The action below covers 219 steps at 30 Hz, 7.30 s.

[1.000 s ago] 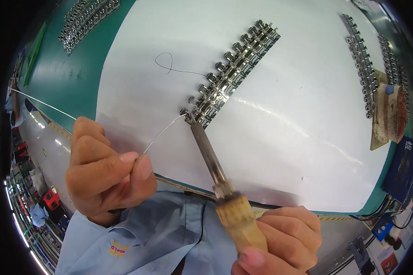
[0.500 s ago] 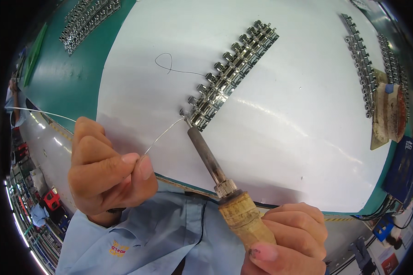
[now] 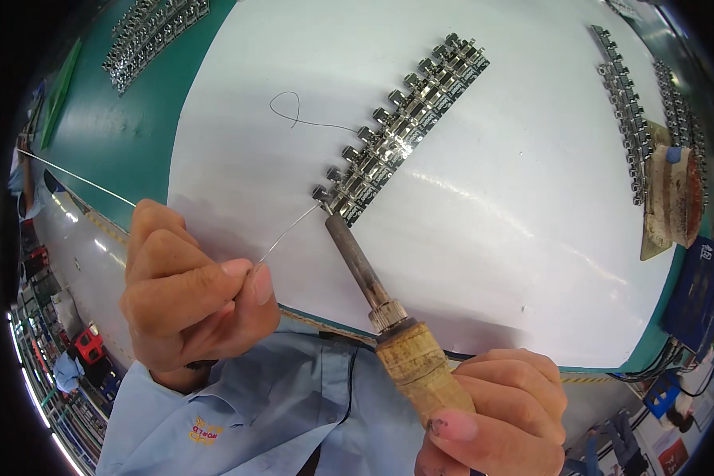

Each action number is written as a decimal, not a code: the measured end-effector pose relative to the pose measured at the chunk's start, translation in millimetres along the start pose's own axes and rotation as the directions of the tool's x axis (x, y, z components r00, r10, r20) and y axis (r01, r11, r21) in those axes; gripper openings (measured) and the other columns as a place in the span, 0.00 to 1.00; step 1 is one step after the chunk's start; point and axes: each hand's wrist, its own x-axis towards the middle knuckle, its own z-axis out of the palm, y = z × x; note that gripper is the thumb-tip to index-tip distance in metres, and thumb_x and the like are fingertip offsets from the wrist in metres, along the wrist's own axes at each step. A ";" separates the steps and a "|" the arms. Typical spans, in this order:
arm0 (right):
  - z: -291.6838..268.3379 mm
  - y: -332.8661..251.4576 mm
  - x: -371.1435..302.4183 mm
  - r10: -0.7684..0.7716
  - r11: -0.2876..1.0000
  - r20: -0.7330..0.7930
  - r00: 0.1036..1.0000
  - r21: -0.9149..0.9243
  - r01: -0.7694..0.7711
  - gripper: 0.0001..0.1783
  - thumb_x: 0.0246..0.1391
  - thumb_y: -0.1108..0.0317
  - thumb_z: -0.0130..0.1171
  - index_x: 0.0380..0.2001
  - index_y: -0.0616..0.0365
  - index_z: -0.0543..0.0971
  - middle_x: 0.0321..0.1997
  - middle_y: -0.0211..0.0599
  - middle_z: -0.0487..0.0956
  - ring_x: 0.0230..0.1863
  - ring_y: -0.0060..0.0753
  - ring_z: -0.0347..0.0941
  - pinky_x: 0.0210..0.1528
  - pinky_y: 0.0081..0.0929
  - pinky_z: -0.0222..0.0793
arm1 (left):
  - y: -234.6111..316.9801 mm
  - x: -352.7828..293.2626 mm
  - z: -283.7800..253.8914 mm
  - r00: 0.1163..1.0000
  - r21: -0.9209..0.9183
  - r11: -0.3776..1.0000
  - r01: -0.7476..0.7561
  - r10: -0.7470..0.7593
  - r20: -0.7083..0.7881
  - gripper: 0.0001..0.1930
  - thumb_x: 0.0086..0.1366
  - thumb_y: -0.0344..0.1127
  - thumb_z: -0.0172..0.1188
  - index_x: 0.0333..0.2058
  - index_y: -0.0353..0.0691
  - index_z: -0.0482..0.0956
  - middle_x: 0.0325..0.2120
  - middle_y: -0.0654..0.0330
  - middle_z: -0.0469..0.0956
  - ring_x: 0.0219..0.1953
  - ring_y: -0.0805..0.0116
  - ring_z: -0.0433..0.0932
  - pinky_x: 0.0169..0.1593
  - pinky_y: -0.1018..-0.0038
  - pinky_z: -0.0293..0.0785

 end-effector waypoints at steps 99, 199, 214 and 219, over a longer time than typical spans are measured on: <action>8.6 17.8 19.2 0.215 0.778 -0.430 0.877 0.619 0.112 0.22 0.76 0.55 0.33 0.54 0.64 0.64 0.13 0.36 0.72 0.08 0.19 0.59 0.13 0.11 0.53 | 13.8 58.1 17.5 0.973 -0.287 0.955 -0.077 0.010 -0.230 0.27 0.45 0.25 0.77 0.47 0.28 0.80 0.37 0.51 0.86 0.28 0.73 0.77 0.21 0.82 0.63; 3.2 31.2 -45.1 -0.463 0.694 -0.146 0.874 -0.673 0.256 0.27 0.70 0.71 0.47 0.68 0.56 0.55 0.50 0.38 0.66 0.28 0.14 0.69 0.22 0.16 0.68 | -5.5 38.5 11.5 0.984 -0.127 0.986 0.107 -0.087 0.153 0.20 0.44 0.20 0.75 0.40 0.36 0.86 0.20 0.65 0.74 0.16 0.83 0.58 0.20 0.79 0.47; -0.4 33.2 -46.4 -0.527 0.496 -0.081 0.846 -0.838 0.228 0.35 0.63 0.74 0.61 0.67 0.58 0.55 0.50 0.41 0.66 0.32 0.19 0.69 0.23 0.12 0.68 | -6.4 35.0 11.6 0.983 -0.146 0.983 0.108 -0.084 0.161 0.20 0.46 0.19 0.74 0.41 0.36 0.86 0.20 0.66 0.73 0.16 0.84 0.57 0.20 0.79 0.45; -1.2 33.1 -48.6 -0.513 0.525 -0.097 0.853 -0.822 0.222 0.36 0.61 0.75 0.63 0.67 0.58 0.55 0.50 0.41 0.66 0.34 0.21 0.68 0.23 0.12 0.68 | -4.4 38.8 11.8 0.983 -0.147 0.984 0.100 -0.075 0.168 0.20 0.46 0.18 0.74 0.41 0.35 0.86 0.21 0.66 0.74 0.16 0.84 0.57 0.20 0.79 0.45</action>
